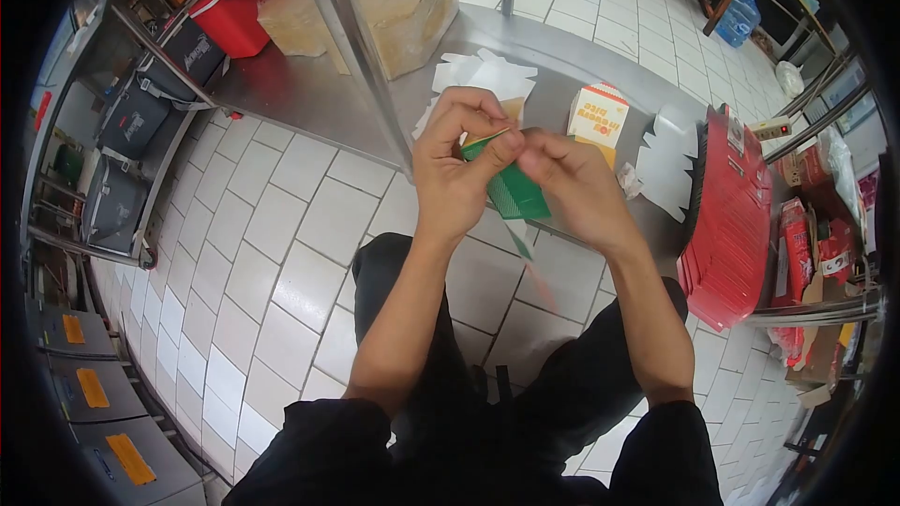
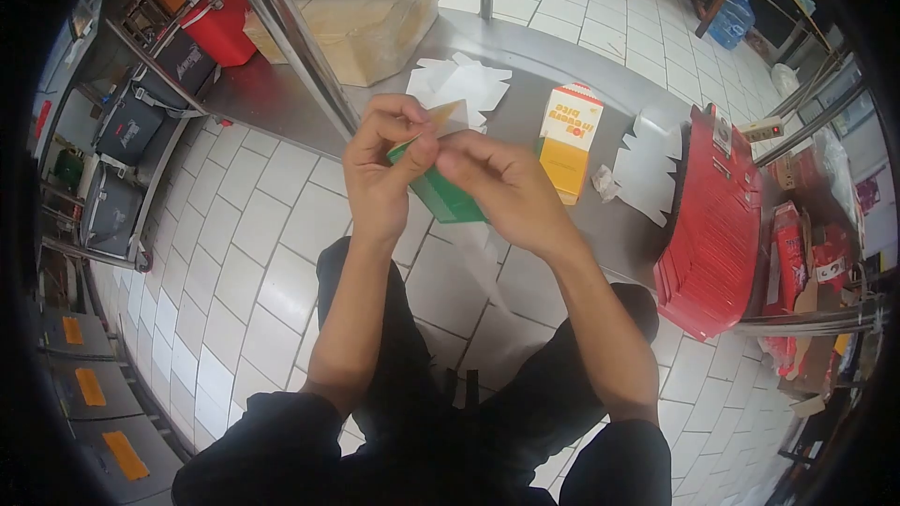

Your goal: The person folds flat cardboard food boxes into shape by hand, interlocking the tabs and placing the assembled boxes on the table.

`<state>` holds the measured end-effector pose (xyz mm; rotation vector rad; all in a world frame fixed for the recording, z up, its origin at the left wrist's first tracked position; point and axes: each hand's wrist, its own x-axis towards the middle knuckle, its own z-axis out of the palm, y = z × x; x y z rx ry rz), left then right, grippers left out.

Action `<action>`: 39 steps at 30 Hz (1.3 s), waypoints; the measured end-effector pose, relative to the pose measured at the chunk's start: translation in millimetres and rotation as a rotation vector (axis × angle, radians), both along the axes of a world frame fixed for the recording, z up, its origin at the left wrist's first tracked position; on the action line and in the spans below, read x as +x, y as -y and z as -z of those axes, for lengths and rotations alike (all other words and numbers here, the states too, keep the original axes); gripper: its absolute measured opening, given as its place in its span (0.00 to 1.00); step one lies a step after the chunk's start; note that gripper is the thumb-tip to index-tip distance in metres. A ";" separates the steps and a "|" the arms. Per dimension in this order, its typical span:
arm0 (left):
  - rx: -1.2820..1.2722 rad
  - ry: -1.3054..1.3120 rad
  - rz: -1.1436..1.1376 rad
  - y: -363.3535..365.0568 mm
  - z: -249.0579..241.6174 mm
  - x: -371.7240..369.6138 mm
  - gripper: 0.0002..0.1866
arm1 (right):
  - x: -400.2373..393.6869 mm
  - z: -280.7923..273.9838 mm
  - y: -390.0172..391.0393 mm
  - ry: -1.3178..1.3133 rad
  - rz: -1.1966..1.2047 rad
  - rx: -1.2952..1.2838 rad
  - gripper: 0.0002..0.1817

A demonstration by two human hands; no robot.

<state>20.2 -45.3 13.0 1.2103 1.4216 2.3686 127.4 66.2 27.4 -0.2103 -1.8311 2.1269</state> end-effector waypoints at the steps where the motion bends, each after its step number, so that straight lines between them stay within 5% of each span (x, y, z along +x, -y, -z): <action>1: -0.006 -0.046 -0.024 0.0 2.8 -2.4 0.08 | 0.2 2.8 -2.6 -0.007 -0.011 0.154 0.11; 3: -0.012 -0.095 -0.047 -1.8 2.3 -2.7 0.08 | 1.5 1.8 -3.8 -0.016 -0.021 0.308 0.10; 5: -0.019 -0.205 -0.349 -4.8 -3.6 0.9 0.10 | 3.9 -4.4 -2.2 -0.038 0.196 0.669 0.09; 9: 0.064 -0.312 -0.567 2.4 -7.7 4.0 0.17 | -0.9 -3.7 0.8 -0.029 0.438 0.280 0.10; 11: 0.090 -0.294 -0.094 13.1 -6.3 11.4 0.20 | -4.3 -13.8 -3.4 -0.284 0.484 0.012 0.12; 14: -0.290 -0.222 0.122 13.2 -11.8 20.9 0.22 | -1.3 -18.7 -12.4 -0.331 0.477 -0.279 0.16; 18: -0.388 -0.002 0.149 -10.6 -7.5 18.9 0.17 | 3.1 -17.5 -19.9 -0.377 0.477 -0.376 0.18; 20: 0.208 0.526 0.320 -18.0 -10.8 23.6 0.17 | 8.5 -10.3 -28.0 -0.395 0.291 -0.397 0.17; 21: 0.205 0.521 0.316 -16.3 -12.5 22.5 0.17 | 10.1 -10.2 -30.5 -0.398 0.288 -0.402 0.17; 24: 0.166 0.474 0.191 -7.3 -17.0 17.2 0.23 | 12.7 -15.3 -31.7 -0.220 0.219 -0.171 0.18; 27: 0.131 0.466 0.110 -4.4 -17.8 11.8 0.21 | 10.6 -20.3 -29.5 0.169 0.414 0.146 0.18; 29: 0.036 0.364 -0.024 -5.9 -13.4 9.2 0.19 | 3.4 -6.9 -24.7 -0.100 0.984 0.735 0.19; 35: 0.056 0.398 0.008 -10.2 -20.6 22.4 0.19 | 2.4 -11.8 -26.3 -0.526 0.616 1.415 0.17; 39: 0.103 0.435 0.154 -9.5 -11.3 18.6 0.21 | 3.4 -14.0 -22.8 -0.519 0.606 1.283 0.12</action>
